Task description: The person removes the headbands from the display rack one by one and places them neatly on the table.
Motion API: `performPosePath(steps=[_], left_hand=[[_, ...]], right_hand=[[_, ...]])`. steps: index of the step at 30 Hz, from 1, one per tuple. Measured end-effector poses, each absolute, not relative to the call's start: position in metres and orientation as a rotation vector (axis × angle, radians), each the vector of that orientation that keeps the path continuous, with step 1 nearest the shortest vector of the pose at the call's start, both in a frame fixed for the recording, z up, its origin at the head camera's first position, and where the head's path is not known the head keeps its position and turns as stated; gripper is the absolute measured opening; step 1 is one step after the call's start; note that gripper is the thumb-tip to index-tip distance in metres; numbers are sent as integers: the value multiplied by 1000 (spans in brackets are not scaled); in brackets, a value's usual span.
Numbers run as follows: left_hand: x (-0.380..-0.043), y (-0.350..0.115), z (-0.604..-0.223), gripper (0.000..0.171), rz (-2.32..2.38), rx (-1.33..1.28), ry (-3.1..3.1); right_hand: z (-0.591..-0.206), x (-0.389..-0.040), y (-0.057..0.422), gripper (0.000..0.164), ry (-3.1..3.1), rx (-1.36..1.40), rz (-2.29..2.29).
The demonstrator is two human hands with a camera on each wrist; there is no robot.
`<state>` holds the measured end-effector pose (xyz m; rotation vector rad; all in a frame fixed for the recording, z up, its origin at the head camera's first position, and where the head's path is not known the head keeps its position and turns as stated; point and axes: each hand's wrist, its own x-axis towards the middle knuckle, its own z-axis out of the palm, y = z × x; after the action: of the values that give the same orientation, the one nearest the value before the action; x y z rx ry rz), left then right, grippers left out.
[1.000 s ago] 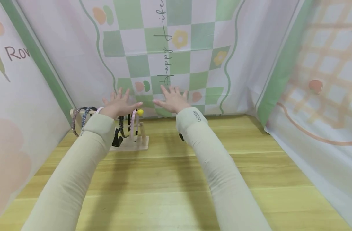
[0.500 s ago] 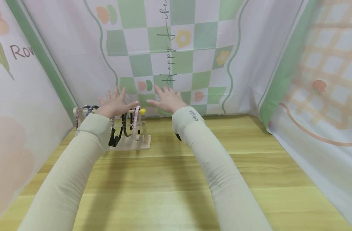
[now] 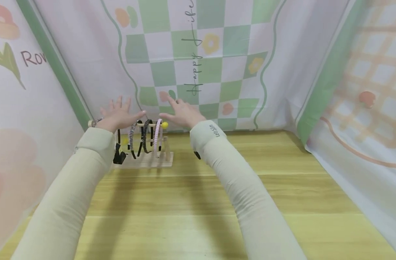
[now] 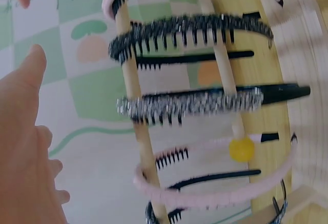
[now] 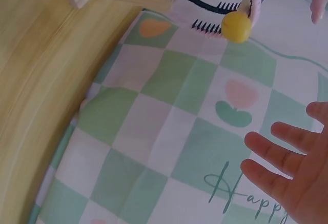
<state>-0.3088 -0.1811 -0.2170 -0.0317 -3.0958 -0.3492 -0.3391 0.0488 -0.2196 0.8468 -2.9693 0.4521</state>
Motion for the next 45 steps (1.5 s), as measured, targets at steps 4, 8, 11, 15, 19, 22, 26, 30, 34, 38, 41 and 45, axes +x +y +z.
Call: performPosePath(steps=[4,8,11,15,19,22,26,30,34,38,41,45], left_hand=[[-307,-193,-213,101,-357,-17,-3089],[-302,-205,-211,101,-378,14,-3092],[-298,-215,-211,100,-412,42,-3081],[-293,-228,-214,100,-485,74,-3050],[-291,-240,-220,101,-518,91,-3023],[-289,-249,-223,101,-529,93,-3002],[-284,-259,-225,99,-568,82,-2972],[-280,-269,-230,97,-578,62,-2942],[-277,-279,-236,98,-591,60,-2925],[-275,-288,-243,98,-652,43,-2904],[-272,-294,-249,97,-695,26,-2901],[-269,-302,-258,94,-720,24,-2905]], right_hand=[[-219,-337,44,83,-2967,841,445],[-219,-336,40,82,-2966,845,457],[-219,-336,37,82,-2971,857,498],[-219,-334,33,82,-2981,876,539],[-219,-331,29,81,-2977,901,549],[-220,-331,26,81,-2966,913,557],[-221,-331,22,83,-2957,924,560],[-223,-331,19,82,-2944,946,554],[-223,-332,16,82,-2941,964,540],[-224,-332,14,83,-2953,971,534],[-224,-332,13,83,-2954,975,530],[-225,-332,12,83,-2951,984,542]])
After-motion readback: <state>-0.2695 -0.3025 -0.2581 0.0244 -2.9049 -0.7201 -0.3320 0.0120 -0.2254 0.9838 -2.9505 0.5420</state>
